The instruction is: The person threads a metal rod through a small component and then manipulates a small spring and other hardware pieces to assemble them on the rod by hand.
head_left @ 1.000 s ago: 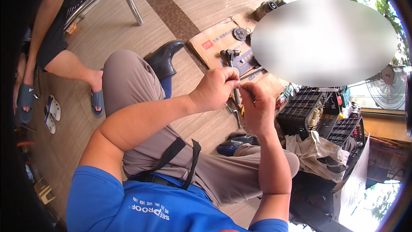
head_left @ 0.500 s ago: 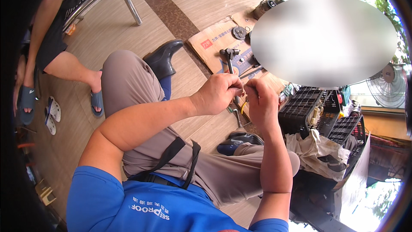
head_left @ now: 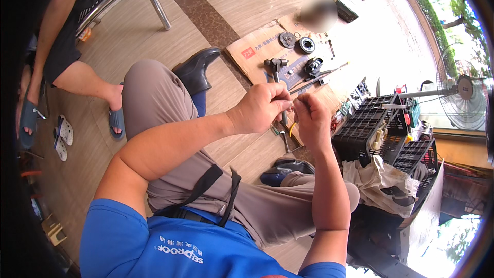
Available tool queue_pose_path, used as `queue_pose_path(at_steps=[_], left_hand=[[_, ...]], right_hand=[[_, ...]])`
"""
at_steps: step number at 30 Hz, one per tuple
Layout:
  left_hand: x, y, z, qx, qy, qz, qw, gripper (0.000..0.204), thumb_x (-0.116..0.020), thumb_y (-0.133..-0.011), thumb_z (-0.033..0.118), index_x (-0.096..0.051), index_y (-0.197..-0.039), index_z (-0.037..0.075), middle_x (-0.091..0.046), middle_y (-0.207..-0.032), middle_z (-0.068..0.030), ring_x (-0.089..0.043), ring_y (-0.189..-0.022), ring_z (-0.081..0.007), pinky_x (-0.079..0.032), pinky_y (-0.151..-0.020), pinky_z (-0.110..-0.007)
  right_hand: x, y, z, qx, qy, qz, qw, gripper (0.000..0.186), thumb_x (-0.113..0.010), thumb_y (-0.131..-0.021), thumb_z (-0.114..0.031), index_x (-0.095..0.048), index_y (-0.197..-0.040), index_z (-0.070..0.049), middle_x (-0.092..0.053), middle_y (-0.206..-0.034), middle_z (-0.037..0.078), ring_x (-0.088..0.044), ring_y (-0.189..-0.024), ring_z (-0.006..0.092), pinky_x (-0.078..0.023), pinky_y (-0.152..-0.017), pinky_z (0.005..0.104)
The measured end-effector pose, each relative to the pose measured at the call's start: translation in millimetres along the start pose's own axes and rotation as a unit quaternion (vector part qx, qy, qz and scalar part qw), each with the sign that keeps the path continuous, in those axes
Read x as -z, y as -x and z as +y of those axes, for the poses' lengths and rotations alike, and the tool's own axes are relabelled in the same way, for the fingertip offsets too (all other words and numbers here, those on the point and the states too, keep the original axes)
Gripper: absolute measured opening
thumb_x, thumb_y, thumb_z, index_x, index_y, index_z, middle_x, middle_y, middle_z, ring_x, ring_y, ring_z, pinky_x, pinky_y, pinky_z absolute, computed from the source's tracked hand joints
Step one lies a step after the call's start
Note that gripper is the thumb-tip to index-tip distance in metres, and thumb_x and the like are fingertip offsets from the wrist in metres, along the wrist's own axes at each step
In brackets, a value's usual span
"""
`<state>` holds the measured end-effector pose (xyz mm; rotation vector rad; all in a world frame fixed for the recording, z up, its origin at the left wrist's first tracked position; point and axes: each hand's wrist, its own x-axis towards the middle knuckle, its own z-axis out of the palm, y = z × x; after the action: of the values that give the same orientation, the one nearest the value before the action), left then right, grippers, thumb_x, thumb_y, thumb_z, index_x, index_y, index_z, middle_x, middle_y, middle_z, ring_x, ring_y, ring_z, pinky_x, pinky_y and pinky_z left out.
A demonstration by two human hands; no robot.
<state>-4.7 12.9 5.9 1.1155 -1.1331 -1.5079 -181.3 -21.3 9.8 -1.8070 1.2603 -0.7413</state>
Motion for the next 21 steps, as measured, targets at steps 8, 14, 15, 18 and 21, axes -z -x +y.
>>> queue_pose_path(at_steps=[8, 14, 15, 18, 21], left_hand=[[8, -7, -5, 0.01, 0.038, 0.061, 0.997, 0.01, -0.057, -0.097, 0.008, -0.06, -0.093, 0.0, -0.059, -0.074, -0.0017, -0.056, -0.063, -0.0064, -0.049, -0.057, -0.023], [2, -3, -7, -0.034, -0.08, 0.068, 0.994, 0.009, -0.058, -0.096, 0.007, -0.061, -0.094, -0.001, -0.063, -0.076, -0.004, -0.058, -0.064, -0.0077, -0.049, -0.057, -0.024], [0, -2, -8, -0.043, -0.096, 0.071, 0.992, 0.009, -0.058, -0.095, 0.006, -0.061, -0.093, -0.002, -0.064, -0.077, -0.0044, -0.059, -0.064, -0.008, -0.049, -0.058, -0.024], [0, 0, -7, -0.06, -0.149, 0.086, 0.983, 0.009, -0.059, -0.094, 0.006, -0.062, -0.092, -0.002, -0.065, -0.076, -0.0054, -0.06, -0.063, -0.0088, -0.05, -0.058, -0.025], [0, -2, -8, -0.075, -0.158, 0.101, 0.979, 0.009, -0.059, -0.094, 0.006, -0.063, -0.09, -0.001, -0.065, -0.074, -0.005, -0.06, -0.062, -0.0088, -0.05, -0.057, -0.025]], right_hand=[[-2, 7, -2, -0.161, -0.168, -0.123, 0.965, 0.014, -0.055, -0.099, -0.012, -0.061, -0.102, 0.0, -0.06, -0.075, 0.002, -0.056, -0.063, 0.0064, -0.043, -0.055, 0.0209], [-3, 11, -13, -0.098, -0.214, -0.028, 0.972, 0.028, -0.053, -0.1, -0.01, -0.055, -0.127, -0.002, -0.065, -0.086, 0.004, -0.062, -0.071, 0.0082, -0.048, -0.061, 0.0216], [-7, 12, -17, -0.076, -0.26, -0.038, 0.962, 0.031, -0.052, -0.101, -0.009, -0.053, -0.13, -0.001, -0.066, -0.088, 0.004, -0.063, -0.072, 0.0086, -0.048, -0.062, 0.0218], [-20, 15, -13, -0.105, -0.322, -0.059, 0.939, 0.03, -0.053, -0.1, -0.008, -0.053, -0.129, 0.001, -0.066, -0.098, 0.006, -0.064, -0.077, 0.0102, -0.051, -0.066, 0.0226], [-21, 16, -4, -0.118, -0.31, -0.053, 0.942, 0.023, -0.056, -0.099, -0.01, -0.058, -0.119, 0.002, -0.066, -0.093, 0.005, -0.063, -0.074, 0.0096, -0.051, -0.066, 0.0226]])
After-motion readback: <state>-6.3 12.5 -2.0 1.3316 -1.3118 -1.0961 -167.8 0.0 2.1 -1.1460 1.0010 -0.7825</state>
